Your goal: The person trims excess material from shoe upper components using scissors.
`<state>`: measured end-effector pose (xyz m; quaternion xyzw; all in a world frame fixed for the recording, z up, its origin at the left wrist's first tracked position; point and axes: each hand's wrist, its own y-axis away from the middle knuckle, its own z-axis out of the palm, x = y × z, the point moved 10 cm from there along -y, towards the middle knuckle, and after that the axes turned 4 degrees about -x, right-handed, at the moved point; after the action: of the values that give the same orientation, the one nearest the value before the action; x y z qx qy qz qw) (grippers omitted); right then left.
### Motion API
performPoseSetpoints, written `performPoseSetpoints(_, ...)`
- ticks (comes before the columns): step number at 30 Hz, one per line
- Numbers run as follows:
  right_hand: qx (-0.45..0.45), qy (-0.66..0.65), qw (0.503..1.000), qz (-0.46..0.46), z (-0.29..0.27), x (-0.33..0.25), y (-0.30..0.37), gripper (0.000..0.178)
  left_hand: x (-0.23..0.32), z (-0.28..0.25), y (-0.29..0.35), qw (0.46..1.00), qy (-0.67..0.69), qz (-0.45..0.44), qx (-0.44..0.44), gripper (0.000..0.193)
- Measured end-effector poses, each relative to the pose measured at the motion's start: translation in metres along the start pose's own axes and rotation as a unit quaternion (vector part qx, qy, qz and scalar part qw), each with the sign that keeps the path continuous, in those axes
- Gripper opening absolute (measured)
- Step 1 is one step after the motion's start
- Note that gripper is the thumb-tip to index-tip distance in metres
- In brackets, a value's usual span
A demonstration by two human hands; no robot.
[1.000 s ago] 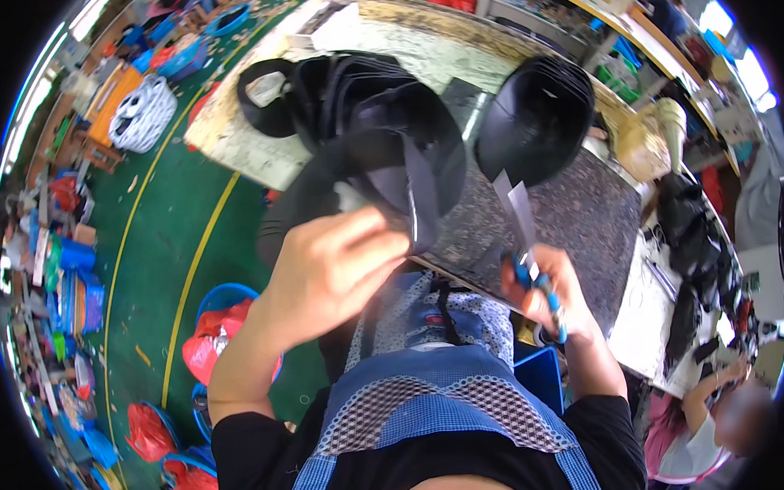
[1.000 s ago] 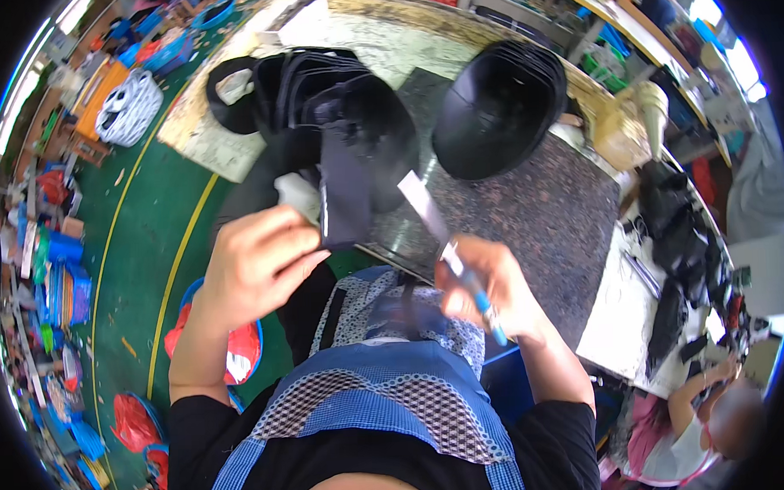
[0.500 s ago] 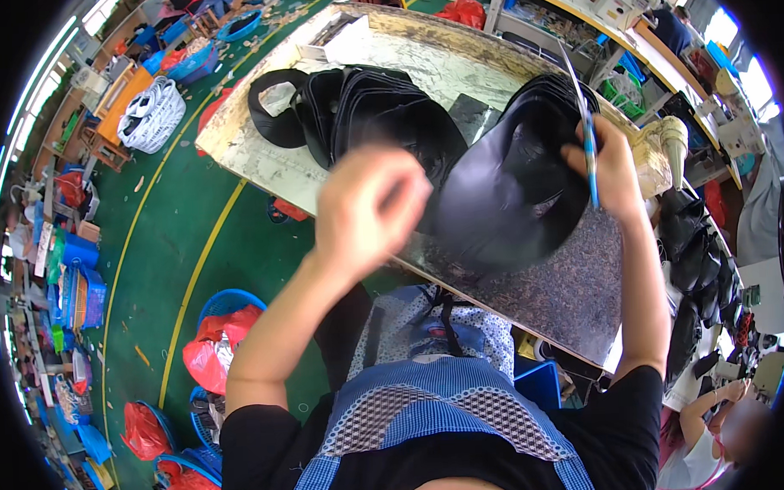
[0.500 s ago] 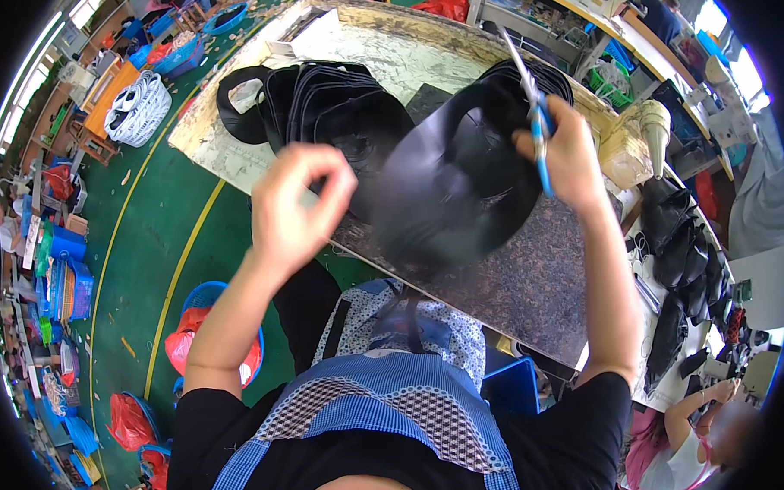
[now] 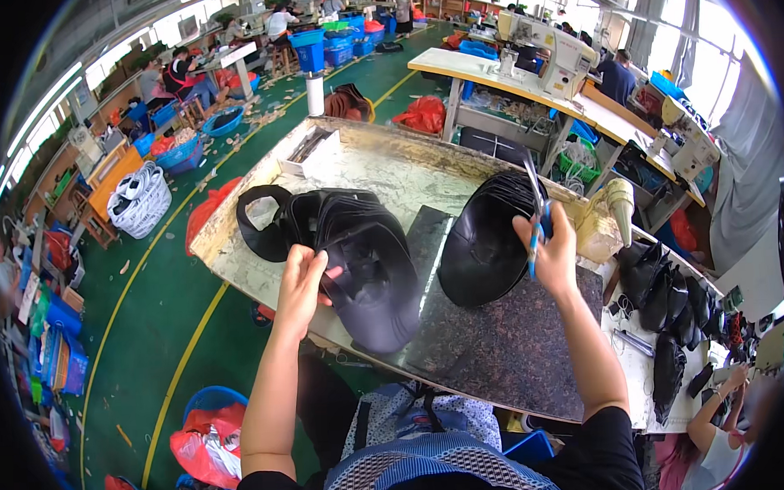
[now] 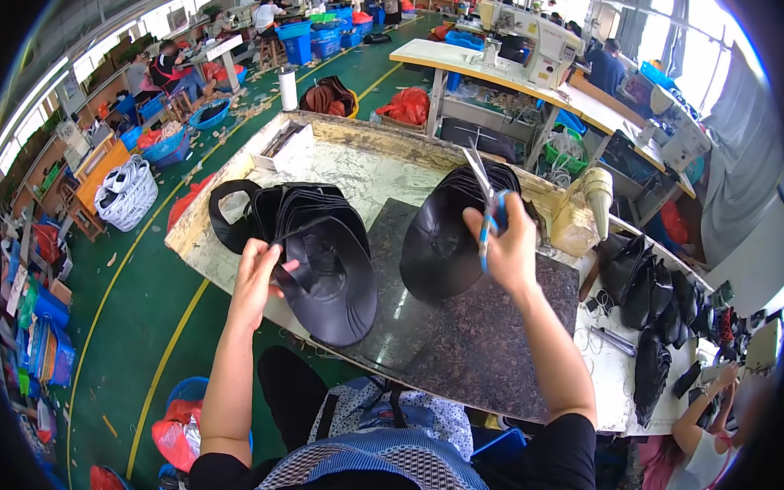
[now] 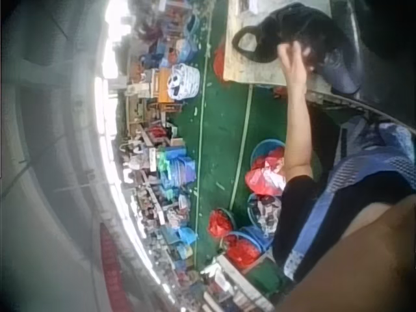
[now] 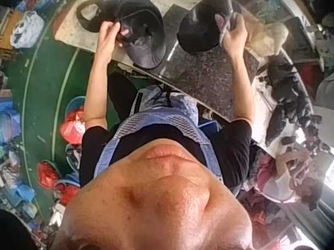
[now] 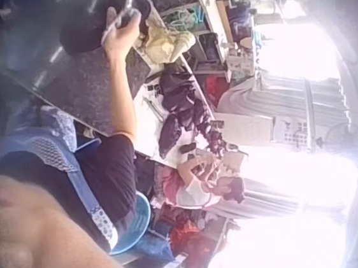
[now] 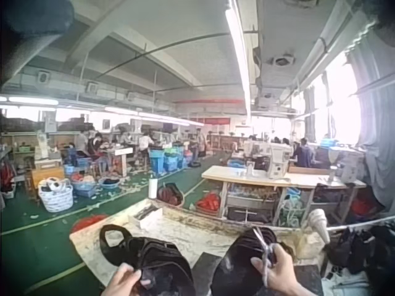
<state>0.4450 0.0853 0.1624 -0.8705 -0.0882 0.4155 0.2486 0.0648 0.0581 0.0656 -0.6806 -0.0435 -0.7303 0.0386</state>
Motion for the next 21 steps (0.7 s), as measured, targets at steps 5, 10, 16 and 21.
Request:
performPoseSetpoints(5, -0.188, -0.346, 0.913, 0.109, 0.062, -0.026, 0.055, 0.021, -0.012, 0.014, 0.020, 0.945, 0.315, -0.053, -0.075, 0.018)
performPoseSetpoints(10, -0.267, -0.450, 0.851, 0.042, 0.084, -0.070, 0.076, 0.047, 0.041, 0.031, 0.041, 0.936, 0.340, -0.012, -0.095, 0.020)
performPoseSetpoints(16, -0.599, -0.523, 0.604, 0.062, 0.118, -0.128, 0.169, 0.092, 0.059, 0.042, 0.058, 0.962, 0.232, 0.068, -0.129, 0.016)
performPoseSetpoints(21, -0.627, -0.595, 0.480, 0.151, 0.136, -0.121, 0.199, 0.083, 0.069, 0.054, 0.073, 0.962, 0.154, 0.112, -0.198, 0.030)
